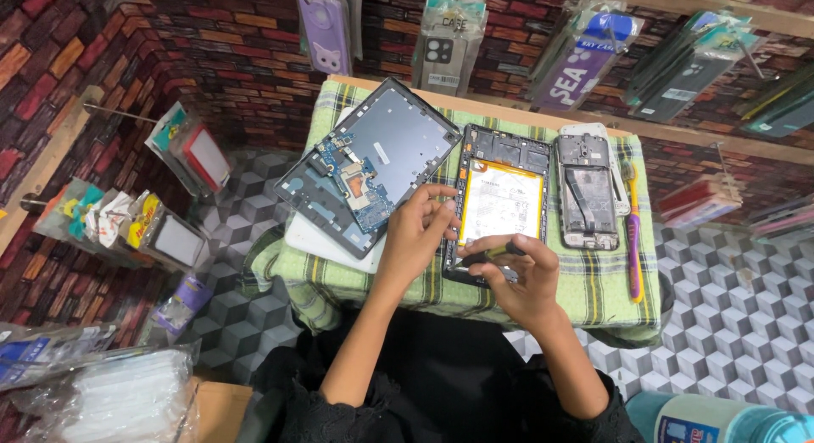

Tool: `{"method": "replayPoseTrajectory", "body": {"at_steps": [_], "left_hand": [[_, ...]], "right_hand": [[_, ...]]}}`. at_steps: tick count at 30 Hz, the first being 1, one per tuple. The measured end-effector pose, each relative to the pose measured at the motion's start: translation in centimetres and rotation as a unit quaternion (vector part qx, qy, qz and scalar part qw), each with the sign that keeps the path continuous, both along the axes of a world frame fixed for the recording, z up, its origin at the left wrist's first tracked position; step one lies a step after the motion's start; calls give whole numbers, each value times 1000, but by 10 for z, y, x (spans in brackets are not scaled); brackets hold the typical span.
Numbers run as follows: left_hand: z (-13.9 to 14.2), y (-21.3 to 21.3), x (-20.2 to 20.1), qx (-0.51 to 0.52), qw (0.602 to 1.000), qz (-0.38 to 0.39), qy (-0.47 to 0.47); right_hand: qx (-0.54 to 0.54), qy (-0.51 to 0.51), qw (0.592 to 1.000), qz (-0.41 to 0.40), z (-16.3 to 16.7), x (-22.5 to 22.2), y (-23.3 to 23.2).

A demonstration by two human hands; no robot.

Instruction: The person uses a screwdriver to remove screws from a disassembled tablet, then uses a plastic pry tool to separate internal components. They handle the motherboard and battery area while working on the device.

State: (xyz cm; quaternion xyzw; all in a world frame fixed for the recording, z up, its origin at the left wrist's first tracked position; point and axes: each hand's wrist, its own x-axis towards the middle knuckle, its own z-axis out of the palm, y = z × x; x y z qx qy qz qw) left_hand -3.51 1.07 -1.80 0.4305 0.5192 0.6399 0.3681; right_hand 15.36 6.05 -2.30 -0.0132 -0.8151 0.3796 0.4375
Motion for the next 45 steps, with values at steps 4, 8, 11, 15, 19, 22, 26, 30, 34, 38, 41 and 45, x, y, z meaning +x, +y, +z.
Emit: {"method": "replayPoseTrajectory", "body": {"at_steps": [4,8,11,15,19,22,26,30,34,38,41,45], "left_hand": [[0,0,0,-5,1000,2,3],[0,-1,0,11,1000,0,2],[0,-1,0,-14,1000,3,10],[-1,-1,0,2,1000,3,12],[-2,-1,-1,7,1000,4,14],[-1,0,-1,5,1000,3,18],[0,0,0,-7,1000,5,23],[1,0,1,-14,1000,5,15],[2,0,2,-5,1000,3,16],[3,-1,1,-16,999,3,30],[3,-2,2,-30,999,-8,17],[0,1,1,-4,999,-44,19]], "right_hand": [[26,-7,1000,-6,7,-4,-2],[22,-43,999,8,24,-4,-8],[65,-85,992,-60,39,-2,-9],[114,-89,983,-114,47,-6,-11],[105,-82,987,-94,44,-7,-15],[78,-57,993,-75,37,-8,-16],[21,-28,998,-57,28,-3,-15],[10,2,997,-74,24,7,-12],[-2,60,992,-110,25,13,-2],[-58,136,979,-137,29,7,18],[-92,144,978,-122,30,-1,33],[-95,118,984,-92,23,-8,41]]}}
